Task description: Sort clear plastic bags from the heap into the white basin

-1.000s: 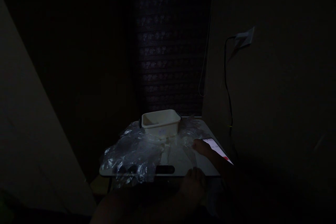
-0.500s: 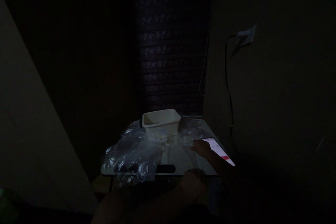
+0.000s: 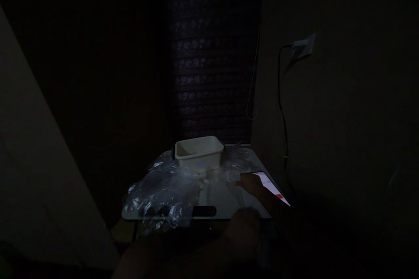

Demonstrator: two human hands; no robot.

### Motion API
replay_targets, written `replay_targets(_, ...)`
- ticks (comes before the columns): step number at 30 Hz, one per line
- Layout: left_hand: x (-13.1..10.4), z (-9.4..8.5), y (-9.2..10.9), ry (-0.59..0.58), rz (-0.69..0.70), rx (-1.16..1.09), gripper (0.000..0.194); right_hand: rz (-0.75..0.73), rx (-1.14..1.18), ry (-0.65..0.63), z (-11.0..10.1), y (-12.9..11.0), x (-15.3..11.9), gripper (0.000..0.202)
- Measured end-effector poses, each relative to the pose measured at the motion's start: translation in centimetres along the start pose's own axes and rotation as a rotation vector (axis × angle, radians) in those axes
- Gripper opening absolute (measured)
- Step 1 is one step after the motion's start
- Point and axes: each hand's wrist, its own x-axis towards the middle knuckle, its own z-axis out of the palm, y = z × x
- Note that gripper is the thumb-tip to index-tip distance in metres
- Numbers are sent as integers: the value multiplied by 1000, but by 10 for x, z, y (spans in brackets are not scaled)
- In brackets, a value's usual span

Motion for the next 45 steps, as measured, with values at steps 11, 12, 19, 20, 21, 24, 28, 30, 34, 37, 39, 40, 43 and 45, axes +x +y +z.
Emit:
replay_targets(11,11,40,-6,-68,-298,93,40,-217,-111,89,6,0,-7,51)
replay_targets(12,11,41,-5,-81,-295,92,40,-229,-118,104,7,-1,-7,50)
replay_targets(19,5,42,2,-128,-277,46,44,-227,-134,228,11,-6,-1,50)
replay_targets(20,4,41,3,-129,-267,46,44,-217,-135,245,12,-6,1,50)
replay_targets(21,3,39,3,-126,-256,46,44,-202,-137,257,12,-7,2,49)
replay_targets(24,0,36,3,-133,-226,43,48,-156,-144,281,15,-7,5,48)
replay_targets(28,-1,35,5,-131,-241,54,52,-203,-130,327,19,-6,1,46)
replay_targets(30,-3,34,8,-122,-253,53,53,-253,-120,333,21,-6,-2,46)
replay_targets(34,-8,27,10,-125,-228,-14,57,-295,-105,344,28,-8,0,54)
replay_targets(37,-10,21,10,-143,-210,-45,58,-268,-107,345,32,-10,9,58)
replay_targets(39,-11,22,9,-148,-196,-45,57,-233,-116,343,34,-12,14,58)
replay_targets(40,-11,24,9,-147,-186,-47,57,-212,-121,348,34,-13,17,57)
replay_targets(43,-10,31,10,-117,-198,-57,51,-153,-130,369,33,-16,20,54)
replay_targets(45,-10,33,11,-95,-209,-59,51,-136,-121,367,33,-16,19,53)
